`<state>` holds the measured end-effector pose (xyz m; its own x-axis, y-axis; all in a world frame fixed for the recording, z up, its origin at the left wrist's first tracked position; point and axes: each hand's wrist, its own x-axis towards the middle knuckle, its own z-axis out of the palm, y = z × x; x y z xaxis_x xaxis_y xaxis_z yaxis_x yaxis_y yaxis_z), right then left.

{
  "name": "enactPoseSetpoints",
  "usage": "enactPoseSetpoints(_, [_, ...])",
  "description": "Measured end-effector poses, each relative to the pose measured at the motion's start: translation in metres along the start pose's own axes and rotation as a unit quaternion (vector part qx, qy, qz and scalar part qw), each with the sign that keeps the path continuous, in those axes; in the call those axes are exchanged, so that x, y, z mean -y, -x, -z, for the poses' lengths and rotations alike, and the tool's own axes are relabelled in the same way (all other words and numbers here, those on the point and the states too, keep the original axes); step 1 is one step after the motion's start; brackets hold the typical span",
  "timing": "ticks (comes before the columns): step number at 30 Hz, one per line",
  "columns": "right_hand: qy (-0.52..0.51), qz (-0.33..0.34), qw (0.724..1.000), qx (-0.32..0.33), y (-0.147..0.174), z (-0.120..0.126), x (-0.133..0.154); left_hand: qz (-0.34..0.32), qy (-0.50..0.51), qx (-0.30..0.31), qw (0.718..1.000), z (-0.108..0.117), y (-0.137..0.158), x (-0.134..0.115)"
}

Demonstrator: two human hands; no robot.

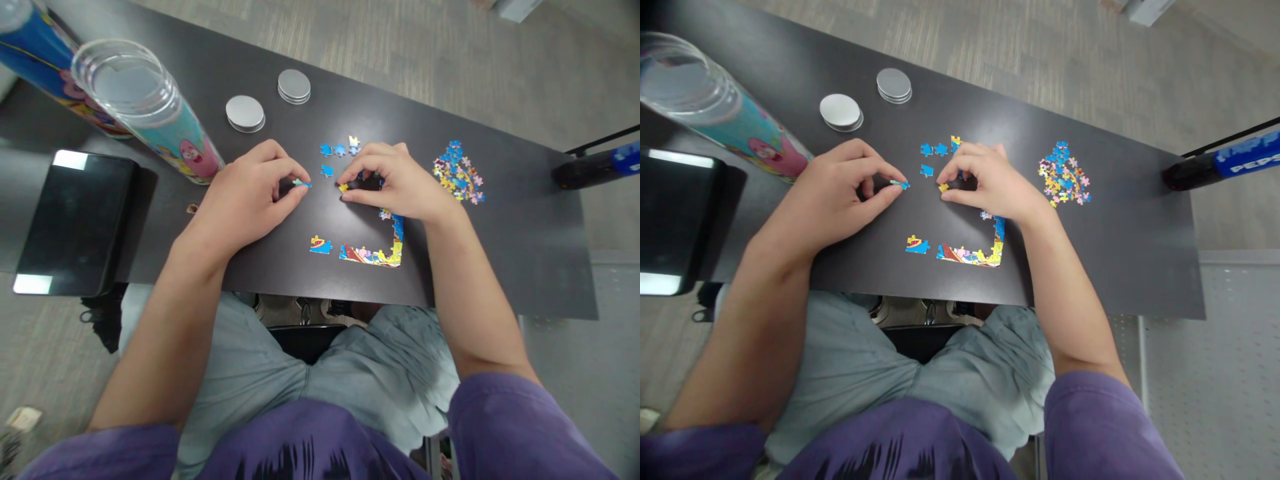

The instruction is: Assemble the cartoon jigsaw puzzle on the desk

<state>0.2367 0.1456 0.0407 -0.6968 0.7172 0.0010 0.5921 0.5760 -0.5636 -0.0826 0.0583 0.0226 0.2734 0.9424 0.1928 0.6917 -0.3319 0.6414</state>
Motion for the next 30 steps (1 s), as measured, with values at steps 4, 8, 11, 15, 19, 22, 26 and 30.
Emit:
enactPoseSetpoints(4, [-0.017,0.01,1.0,-0.002,0.0,0.001,-0.003,0.0,-0.003,0.005,1.0,0.0,0.0,0.0])
enactPoseSetpoints(8, [-0.021,-0.013,0.997,-0.079,-0.001,0.001,-0.02,-0.003,-0.005,0.006,1.0,0.0,0.001,0.001])
enactPoseSetpoints(11, [0.015,-0.06,0.986,-0.153,-0.003,-0.002,-0.033,-0.001,-0.004,0.015,1.0,0.0,0.0,0.003])
enactPoseSetpoints(15, [0.099,-0.108,0.974,-0.173,-0.01,-0.012,-0.036,0.008,-0.008,0.028,1.0,-0.001,-0.001,0.005])
enactPoseSetpoints(19, [0.13,-0.139,0.968,-0.166,-0.02,-0.02,-0.029,0.008,-0.01,0.022,1.0,-0.002,-0.002,0.007])
enactPoseSetpoints(22, [0.118,-0.158,0.967,-0.164,-0.027,-0.022,-0.026,0.003,-0.015,0.021,1.0,-0.003,-0.002,0.008])
enactPoseSetpoints(26, [0.088,-0.17,0.969,-0.157,-0.03,-0.021,-0.024,0.0,-0.022,0.023,0.999,-0.003,-0.002,0.008])
enactPoseSetpoints(30, [0.061,-0.159,0.973,-0.156,-0.028,-0.021,-0.03,0.0,-0.016,0.022,1.0,-0.002,-0.003,0.007])
